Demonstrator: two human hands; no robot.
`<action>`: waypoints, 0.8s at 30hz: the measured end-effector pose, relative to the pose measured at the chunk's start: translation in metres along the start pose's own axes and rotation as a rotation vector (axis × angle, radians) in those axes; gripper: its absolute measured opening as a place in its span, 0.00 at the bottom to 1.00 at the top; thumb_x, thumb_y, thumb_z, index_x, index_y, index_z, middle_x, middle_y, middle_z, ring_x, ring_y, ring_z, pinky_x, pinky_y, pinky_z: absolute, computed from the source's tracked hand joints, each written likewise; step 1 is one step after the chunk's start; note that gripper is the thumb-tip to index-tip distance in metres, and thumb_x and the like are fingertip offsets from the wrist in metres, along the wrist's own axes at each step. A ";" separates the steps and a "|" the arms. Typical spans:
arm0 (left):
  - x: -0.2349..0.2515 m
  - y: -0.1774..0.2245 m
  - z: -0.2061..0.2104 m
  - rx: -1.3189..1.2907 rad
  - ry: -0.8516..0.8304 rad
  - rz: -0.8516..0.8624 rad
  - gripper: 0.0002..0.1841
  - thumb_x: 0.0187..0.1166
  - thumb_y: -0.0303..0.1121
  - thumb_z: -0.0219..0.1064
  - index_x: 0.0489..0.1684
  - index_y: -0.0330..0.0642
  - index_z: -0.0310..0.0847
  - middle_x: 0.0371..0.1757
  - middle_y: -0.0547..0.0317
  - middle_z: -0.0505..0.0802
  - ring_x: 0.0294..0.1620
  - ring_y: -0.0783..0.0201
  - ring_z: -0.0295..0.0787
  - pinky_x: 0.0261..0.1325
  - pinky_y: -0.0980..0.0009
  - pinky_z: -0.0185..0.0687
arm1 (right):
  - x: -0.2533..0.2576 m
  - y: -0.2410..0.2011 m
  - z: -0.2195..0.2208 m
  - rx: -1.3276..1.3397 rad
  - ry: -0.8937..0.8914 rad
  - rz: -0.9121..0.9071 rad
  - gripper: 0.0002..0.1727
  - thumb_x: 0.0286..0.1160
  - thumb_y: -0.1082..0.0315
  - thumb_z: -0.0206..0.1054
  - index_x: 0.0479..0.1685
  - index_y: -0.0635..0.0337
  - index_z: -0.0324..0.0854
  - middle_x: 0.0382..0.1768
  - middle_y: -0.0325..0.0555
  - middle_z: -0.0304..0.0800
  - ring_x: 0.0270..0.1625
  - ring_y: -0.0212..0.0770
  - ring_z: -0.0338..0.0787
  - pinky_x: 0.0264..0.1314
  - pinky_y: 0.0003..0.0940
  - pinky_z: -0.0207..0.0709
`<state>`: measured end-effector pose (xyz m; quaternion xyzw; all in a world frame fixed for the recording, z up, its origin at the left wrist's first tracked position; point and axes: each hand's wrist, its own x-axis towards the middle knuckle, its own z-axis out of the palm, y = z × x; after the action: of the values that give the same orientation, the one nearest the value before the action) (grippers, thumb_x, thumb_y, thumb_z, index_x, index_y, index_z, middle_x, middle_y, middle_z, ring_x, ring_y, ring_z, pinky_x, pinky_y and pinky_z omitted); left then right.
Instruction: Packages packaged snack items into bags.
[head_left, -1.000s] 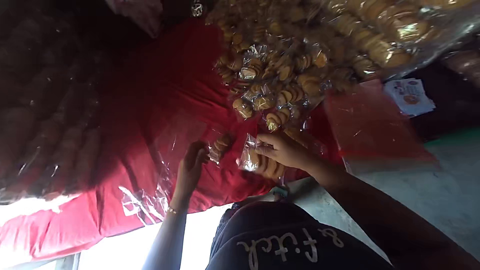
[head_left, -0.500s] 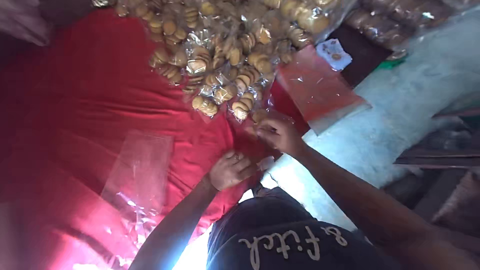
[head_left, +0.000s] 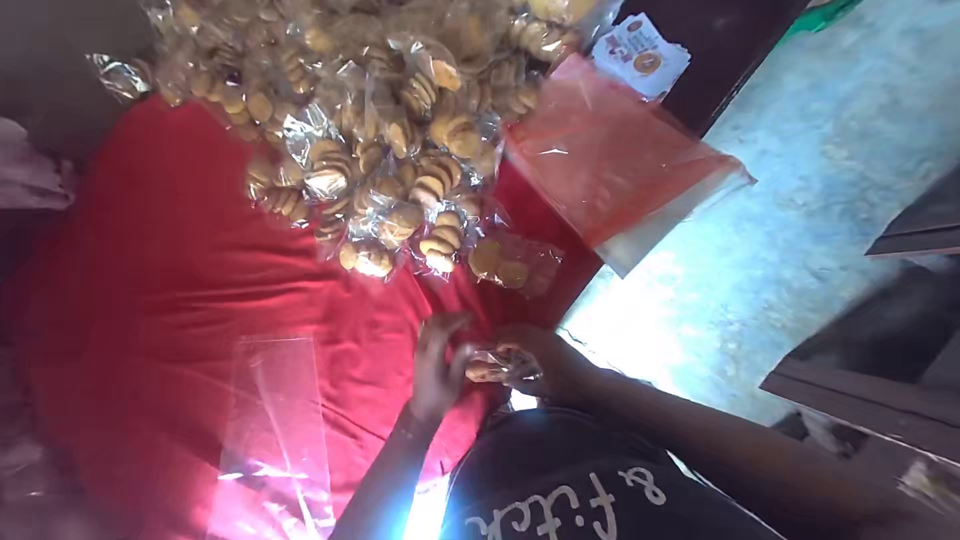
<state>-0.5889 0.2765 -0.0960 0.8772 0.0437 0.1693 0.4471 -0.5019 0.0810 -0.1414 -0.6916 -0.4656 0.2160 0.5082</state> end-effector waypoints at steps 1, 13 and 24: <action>0.028 0.001 0.001 0.049 -0.056 0.016 0.16 0.87 0.33 0.56 0.50 0.30 0.90 0.48 0.45 0.95 0.54 0.57 0.91 0.65 0.61 0.83 | -0.005 0.003 -0.012 -0.014 -0.030 0.007 0.26 0.65 0.61 0.76 0.60 0.68 0.82 0.58 0.62 0.89 0.62 0.56 0.90 0.68 0.48 0.81; 0.107 -0.001 0.078 0.458 -0.589 -0.043 0.20 0.84 0.43 0.62 0.56 0.32 0.88 0.64 0.37 0.89 0.73 0.38 0.80 0.76 0.40 0.69 | -0.013 0.020 -0.081 0.539 -0.105 0.344 0.38 0.56 0.59 0.83 0.68 0.65 0.73 0.56 0.35 0.91 0.56 0.23 0.90 0.61 0.23 0.85; 0.054 0.000 -0.047 0.068 -0.116 -0.447 0.11 0.83 0.28 0.61 0.48 0.28 0.87 0.46 0.45 0.92 0.46 0.60 0.89 0.55 0.60 0.84 | 0.002 -0.001 -0.048 0.736 -0.225 0.357 0.42 0.57 0.61 0.82 0.76 0.62 0.70 0.63 0.35 0.89 0.62 0.27 0.89 0.64 0.26 0.85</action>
<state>-0.5536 0.3252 -0.0565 0.8686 0.2168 0.0140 0.4454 -0.4643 0.0589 -0.1219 -0.5058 -0.2828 0.5266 0.6220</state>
